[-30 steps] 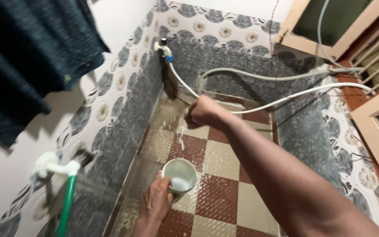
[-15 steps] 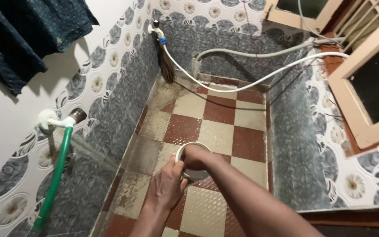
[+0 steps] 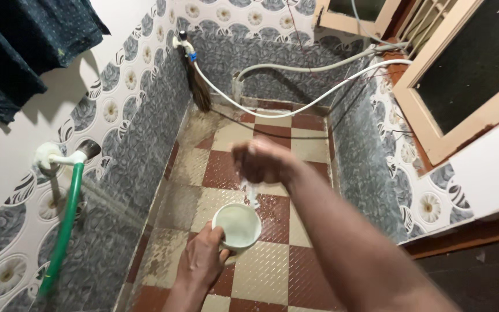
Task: The person mixes a white powder into a container with water by hand, pours the soapy liquid onto a tiled floor, and uses a squeegee to scrub and move the water across the floor towards a drain.
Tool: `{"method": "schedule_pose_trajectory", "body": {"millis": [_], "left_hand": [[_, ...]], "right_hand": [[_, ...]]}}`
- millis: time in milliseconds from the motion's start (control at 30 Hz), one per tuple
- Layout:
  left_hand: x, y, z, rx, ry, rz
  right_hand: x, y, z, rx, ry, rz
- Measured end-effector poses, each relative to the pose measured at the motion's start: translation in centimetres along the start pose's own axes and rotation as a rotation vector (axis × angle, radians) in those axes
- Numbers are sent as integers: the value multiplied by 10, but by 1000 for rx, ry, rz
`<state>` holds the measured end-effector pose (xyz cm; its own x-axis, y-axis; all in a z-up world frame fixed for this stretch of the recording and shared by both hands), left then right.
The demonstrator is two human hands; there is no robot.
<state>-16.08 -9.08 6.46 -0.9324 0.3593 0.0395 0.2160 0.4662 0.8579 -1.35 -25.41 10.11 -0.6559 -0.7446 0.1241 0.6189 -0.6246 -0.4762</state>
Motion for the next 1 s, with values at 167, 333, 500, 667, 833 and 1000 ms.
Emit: {"method": "schedule_pose_trajectory", "body": {"millis": [167, 333, 500, 667, 833, 1000], "left_hand": [[35, 12, 31, -22, 46, 3], [66, 10, 61, 31, 85, 43], [77, 13, 68, 22, -53, -17], [96, 22, 65, 61, -169, -60], [116, 18, 51, 31, -266, -110], [143, 17, 27, 48, -230, -41]], "right_hand": [[11, 55, 125, 1407, -293, -1104], [68, 25, 149, 1568, -552, -1150], [89, -25, 115, 1433, -686, -1125], [80, -72, 67, 1164, -576, -1040], [52, -104, -21, 893, -646, -818], [32, -140, -167, 1045, -746, -366]]}}
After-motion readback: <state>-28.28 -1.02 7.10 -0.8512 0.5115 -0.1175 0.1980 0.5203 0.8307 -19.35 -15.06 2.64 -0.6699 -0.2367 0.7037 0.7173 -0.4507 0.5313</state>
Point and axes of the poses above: each hand's wrist, its own x-axis away from the middle knuckle, its own y-axis out of the back of the hand, z = x × y, the point moved 7 cm from there along -x, towards the middle knuckle, and after that the axes turned 6 degrees about -y, right-handed, at the moved point
